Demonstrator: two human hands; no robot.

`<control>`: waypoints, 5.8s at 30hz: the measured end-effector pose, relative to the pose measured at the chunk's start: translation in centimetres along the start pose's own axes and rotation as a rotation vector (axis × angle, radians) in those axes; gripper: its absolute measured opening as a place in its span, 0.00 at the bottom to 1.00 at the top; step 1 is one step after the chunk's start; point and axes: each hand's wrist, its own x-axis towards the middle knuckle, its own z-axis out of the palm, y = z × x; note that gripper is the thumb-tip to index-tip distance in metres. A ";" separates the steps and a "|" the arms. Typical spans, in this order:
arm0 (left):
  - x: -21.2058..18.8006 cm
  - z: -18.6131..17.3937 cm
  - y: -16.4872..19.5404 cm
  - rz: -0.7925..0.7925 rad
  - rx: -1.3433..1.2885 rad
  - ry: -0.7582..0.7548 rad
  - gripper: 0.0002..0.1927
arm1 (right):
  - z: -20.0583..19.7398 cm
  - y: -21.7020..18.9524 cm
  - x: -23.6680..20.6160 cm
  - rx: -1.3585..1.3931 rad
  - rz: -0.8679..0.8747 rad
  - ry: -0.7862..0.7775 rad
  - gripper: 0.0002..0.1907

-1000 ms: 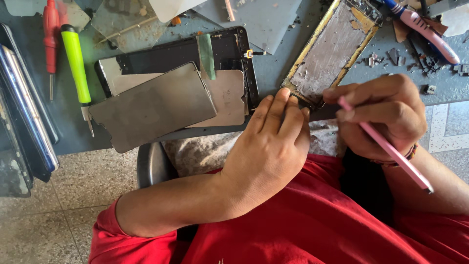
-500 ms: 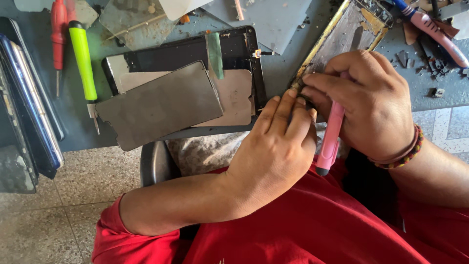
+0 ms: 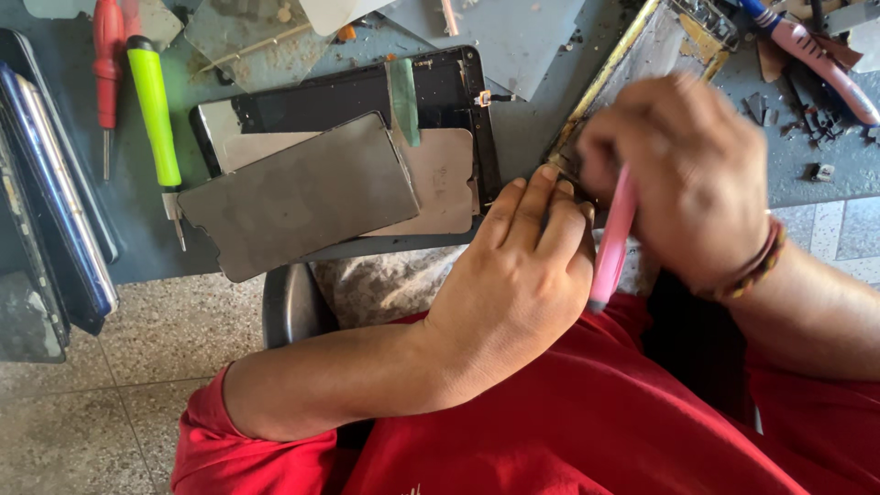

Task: The person holds a phone midframe flat on a cluttered repair bench and uses a pink utility knife to scrape old adhesive and glass residue from its edges, repositioning the frame and rotating it to work along different sides while debris accumulates on the table.

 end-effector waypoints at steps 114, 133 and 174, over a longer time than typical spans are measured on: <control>-0.6 0.9 0.2 -0.010 0.003 -0.050 0.13 | 0.8 2.0 -6.2 0.544 -0.098 0.162 0.10; -0.7 1.0 0.1 0.005 0.019 -0.057 0.10 | 0.6 0.7 -5.4 0.462 -0.052 0.196 0.12; -0.5 0.9 0.0 -0.001 0.033 0.003 0.14 | 1.0 1.5 -5.4 0.673 -0.042 0.257 0.12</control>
